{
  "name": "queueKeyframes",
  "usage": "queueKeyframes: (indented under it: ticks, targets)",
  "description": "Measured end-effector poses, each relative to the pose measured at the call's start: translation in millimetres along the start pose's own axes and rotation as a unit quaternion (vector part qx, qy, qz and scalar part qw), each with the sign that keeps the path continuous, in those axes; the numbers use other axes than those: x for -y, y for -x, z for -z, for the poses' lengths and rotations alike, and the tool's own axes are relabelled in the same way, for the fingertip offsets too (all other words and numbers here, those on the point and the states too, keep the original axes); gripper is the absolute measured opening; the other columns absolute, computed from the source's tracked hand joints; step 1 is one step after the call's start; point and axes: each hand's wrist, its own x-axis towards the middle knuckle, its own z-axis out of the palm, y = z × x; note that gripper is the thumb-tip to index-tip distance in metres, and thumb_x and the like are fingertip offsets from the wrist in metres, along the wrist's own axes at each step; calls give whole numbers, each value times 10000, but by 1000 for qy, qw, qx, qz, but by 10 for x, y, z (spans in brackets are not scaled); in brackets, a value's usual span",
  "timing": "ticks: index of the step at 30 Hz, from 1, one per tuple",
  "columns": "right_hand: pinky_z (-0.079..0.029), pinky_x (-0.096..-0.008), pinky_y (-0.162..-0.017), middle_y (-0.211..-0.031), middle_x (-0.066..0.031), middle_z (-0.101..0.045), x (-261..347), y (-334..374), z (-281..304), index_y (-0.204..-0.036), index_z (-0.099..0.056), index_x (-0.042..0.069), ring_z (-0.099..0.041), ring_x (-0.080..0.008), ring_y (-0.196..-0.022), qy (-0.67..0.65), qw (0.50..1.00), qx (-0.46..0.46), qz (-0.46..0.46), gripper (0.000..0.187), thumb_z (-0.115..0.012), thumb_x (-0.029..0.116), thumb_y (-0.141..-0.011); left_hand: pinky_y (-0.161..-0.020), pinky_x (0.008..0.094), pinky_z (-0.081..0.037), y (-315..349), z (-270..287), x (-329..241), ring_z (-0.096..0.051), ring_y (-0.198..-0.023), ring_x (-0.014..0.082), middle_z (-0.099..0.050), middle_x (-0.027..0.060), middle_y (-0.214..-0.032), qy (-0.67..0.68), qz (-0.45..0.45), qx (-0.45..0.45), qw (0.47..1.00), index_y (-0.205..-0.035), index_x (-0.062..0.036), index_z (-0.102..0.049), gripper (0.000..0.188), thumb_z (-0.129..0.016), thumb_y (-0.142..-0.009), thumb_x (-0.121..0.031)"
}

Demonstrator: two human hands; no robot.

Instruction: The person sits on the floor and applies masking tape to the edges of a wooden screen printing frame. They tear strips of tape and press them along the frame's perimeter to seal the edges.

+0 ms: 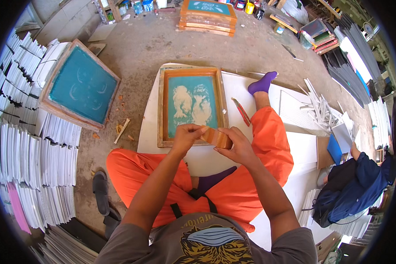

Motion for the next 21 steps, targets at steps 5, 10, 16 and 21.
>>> queueKeyframes:
  ticks: [5,10,16,21]
  targets:
    - [-556,-407,-799,-1043,-116,-665,-64,-63,-14,-1322,-657,98,-653,-298,-920,16,999,11,31,604,-890,300,-802,-642,244,-514,95,80,-60,-631,-700,82,-732,37,-814,-2,-21,-29,999,-957,38,-788,236,-838,-918,-190]
    - [-563,-412,-790,-1019,-121,-662,-83,-111,46,-1323,-652,92,-662,-311,-916,73,995,42,58,620,-894,291,-788,-638,243,-510,184,222,-163,-633,-691,79,-734,46,-798,-32,-39,-25,998,-926,33,-780,229,-837,-920,-188]
    - [-567,-427,-879,-1117,-128,-698,-188,-142,72,-1344,-649,110,-679,-329,-1027,101,990,75,60,630,-888,297,-791,-630,246,-501,264,233,-249,-624,-682,83,-718,38,-770,-41,-35,-42,998,-912,37,-777,221,-829,-926,-177]
    - [-565,-420,-929,-1175,-126,-714,-261,-145,161,-1336,-660,111,-685,-329,-1079,83,992,92,17,615,-887,273,-788,-647,242,-493,230,464,-257,-614,-681,86,-713,36,-774,-7,-46,-77,996,-907,34,-779,200,-832,-918,-158]
